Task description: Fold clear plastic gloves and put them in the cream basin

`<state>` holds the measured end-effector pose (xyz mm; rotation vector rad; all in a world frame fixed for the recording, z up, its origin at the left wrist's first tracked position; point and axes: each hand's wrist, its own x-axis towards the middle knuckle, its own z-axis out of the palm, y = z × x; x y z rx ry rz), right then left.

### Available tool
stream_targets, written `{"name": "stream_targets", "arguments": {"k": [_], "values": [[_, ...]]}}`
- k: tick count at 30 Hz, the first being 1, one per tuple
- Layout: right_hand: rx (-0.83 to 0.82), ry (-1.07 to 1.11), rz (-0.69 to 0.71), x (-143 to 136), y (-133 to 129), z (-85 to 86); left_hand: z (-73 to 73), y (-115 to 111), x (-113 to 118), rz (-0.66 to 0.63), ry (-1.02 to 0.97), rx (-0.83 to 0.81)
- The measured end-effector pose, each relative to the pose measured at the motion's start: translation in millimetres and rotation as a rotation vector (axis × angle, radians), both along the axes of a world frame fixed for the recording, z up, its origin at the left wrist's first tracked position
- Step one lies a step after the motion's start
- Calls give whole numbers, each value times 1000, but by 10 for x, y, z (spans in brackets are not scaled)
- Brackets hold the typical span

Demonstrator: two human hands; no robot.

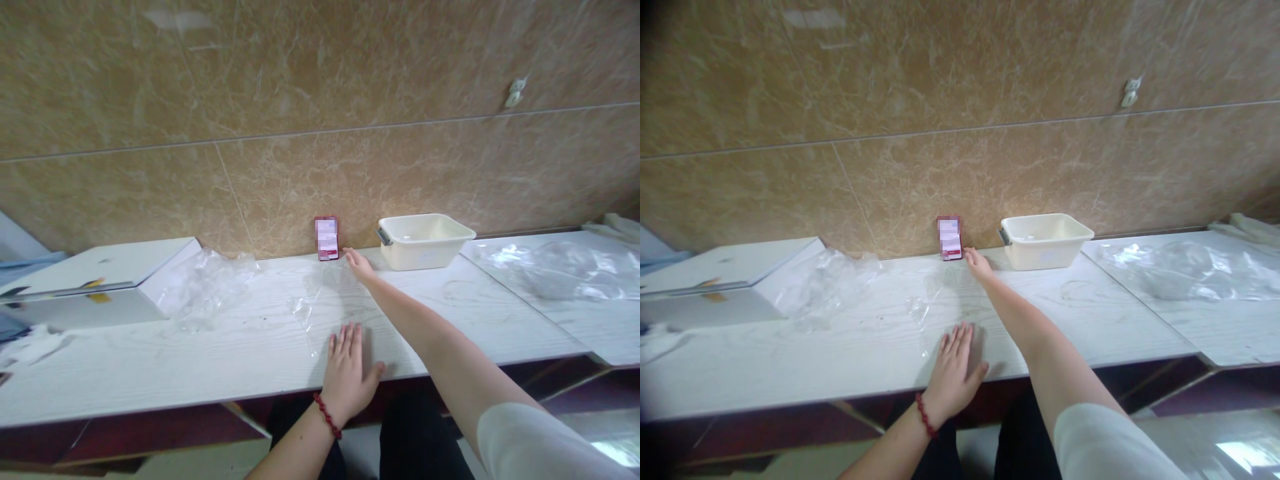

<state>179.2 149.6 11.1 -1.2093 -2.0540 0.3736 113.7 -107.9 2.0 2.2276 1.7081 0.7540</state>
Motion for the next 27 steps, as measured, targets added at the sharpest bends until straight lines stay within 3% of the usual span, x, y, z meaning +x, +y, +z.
{"name": "stream_targets", "arguments": {"k": [6, 9, 11, 15, 19, 23, 27], "values": [[91, -293, 58, -60, -755, 18, -78, 67, -174, 198, -550, -26], [57, -440, 84, -9, -1189, -59, -8, 127, -332, 226, -638, 24], [31, -517, 103, 51, -1402, -99, 82, 194, -437, 165, -559, 86], [57, -580, 90, 139, -1577, -181, 208, 430, -574, -122, -247, 112], [84, -601, 65, 137, -1559, -274, 92, 743, -627, -275, -5, 43], [120, -592, 38, 120, -1544, -324, -88, 969, -695, -330, 190, 10], [149, -566, 29, 126, -1549, -336, -125, 1105, -824, -323, 347, 4]]}}
